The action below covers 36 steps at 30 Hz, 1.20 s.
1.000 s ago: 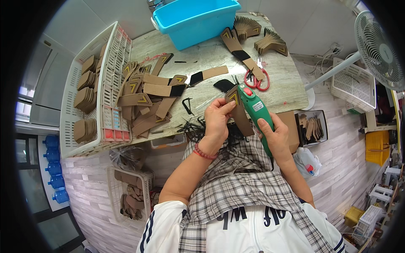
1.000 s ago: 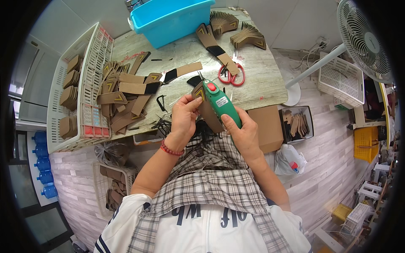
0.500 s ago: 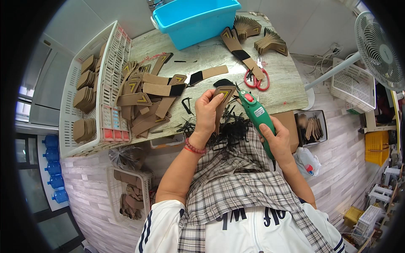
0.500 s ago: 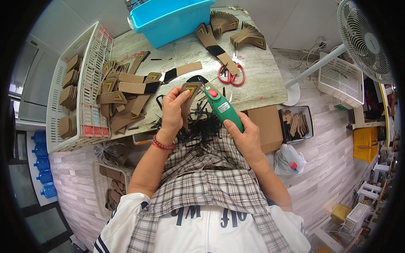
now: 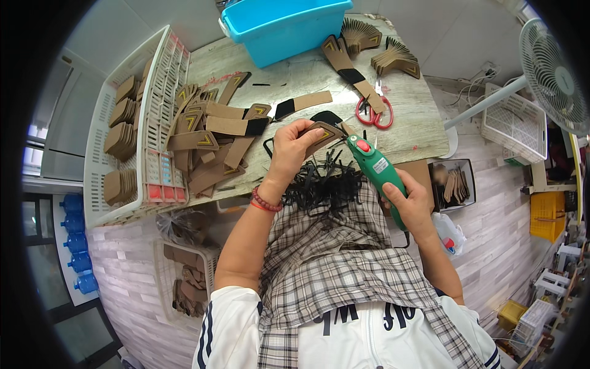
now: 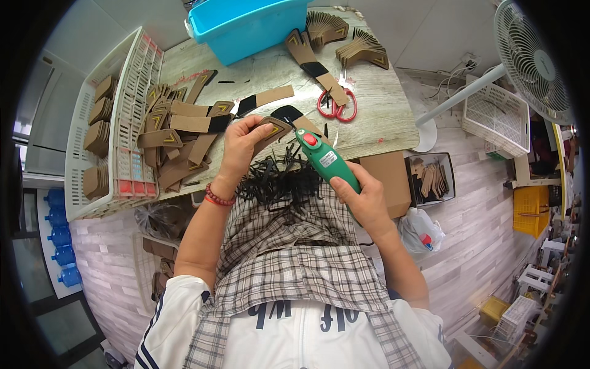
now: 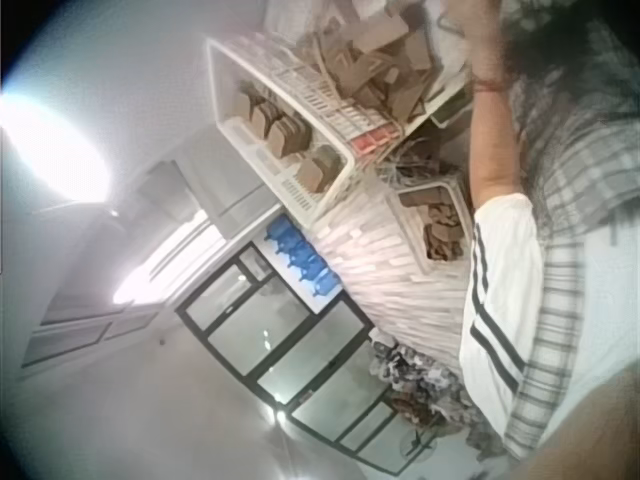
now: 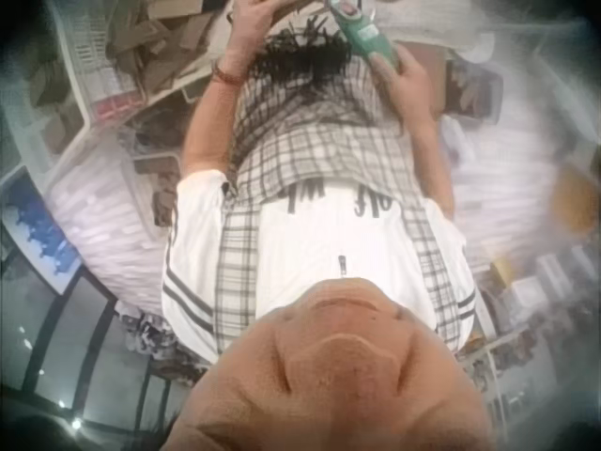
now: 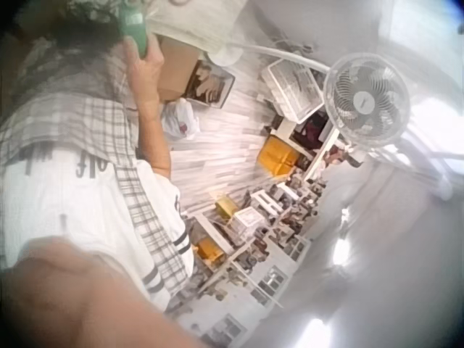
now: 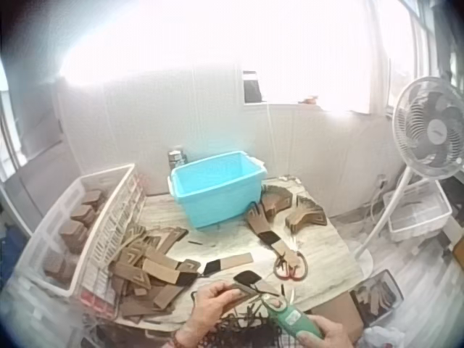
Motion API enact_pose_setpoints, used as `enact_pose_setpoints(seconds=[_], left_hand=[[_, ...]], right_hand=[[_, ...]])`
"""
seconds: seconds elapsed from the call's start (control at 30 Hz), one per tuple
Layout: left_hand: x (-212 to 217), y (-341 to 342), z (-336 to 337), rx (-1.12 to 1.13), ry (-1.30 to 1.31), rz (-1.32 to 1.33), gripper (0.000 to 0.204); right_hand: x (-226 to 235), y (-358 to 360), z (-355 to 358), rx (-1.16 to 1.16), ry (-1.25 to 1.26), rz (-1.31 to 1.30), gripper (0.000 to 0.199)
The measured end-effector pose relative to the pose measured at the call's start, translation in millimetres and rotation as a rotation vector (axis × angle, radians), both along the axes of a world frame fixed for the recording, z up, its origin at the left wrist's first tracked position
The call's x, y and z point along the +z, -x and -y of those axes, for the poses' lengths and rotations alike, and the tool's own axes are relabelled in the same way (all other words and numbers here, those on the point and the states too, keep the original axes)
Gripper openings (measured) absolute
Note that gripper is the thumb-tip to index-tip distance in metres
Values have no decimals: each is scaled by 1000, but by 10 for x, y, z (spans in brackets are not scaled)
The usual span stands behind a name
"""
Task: The person uses a green rotary cutter to trim the edges of small cardboard pieces on a workbench. They repeatedly pick up pieces, cut along the edges, and place the finished pieces into a blue bin. Scissors and a basket of raw cardboard are also visible on the table.
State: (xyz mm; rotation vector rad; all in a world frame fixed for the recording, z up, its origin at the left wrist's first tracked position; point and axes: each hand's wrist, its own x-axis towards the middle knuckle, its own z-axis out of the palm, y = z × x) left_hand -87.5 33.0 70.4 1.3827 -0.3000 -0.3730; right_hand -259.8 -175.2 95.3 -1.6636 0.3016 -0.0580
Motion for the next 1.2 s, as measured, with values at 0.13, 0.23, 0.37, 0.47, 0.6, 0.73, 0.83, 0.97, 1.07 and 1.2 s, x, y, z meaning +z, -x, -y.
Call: enact_pose_setpoints(seconds=[0.13, 0.23, 0.37, 0.47, 0.6, 0.73, 0.83, 0.97, 1.07, 1.2], left_hand=[[32, -67, -61, -45, -53, 39, 12], [47, -100, -82, -56, -87, 49, 12], [80, -107, -79, -54, -99, 65, 12], [74, -116, -91, -83, -72, 15, 10], [71, -117, -86, -78, -67, 1, 11], [86, -111, -74, -82, -78, 13, 12], [89, -114, -73, -92, -80, 6, 12], [37, -152, -90, -117, -85, 19, 10], [66, -196, -127, -183, -148, 12, 10], [112, -200, -144, -236, -184, -19, 11]], right_hand=[[41, 4, 32, 48, 46, -13, 37], [44, 4, 36, 44, 56, -21, 38], [16, 5, 41, 32, 75, -8, 40], [20, 7, 38, 27, 65, -16, 40], [-25, 16, 53, 27, 69, -11, 40], [-1, 16, 45, 31, 63, -17, 40], [3, 23, 52, 36, 57, -30, 40], [-6, 26, 74, 57, 59, -34, 39], [-11, 29, 83, 67, 49, -34, 39], [-11, 23, 77, 82, 37, -28, 39]])
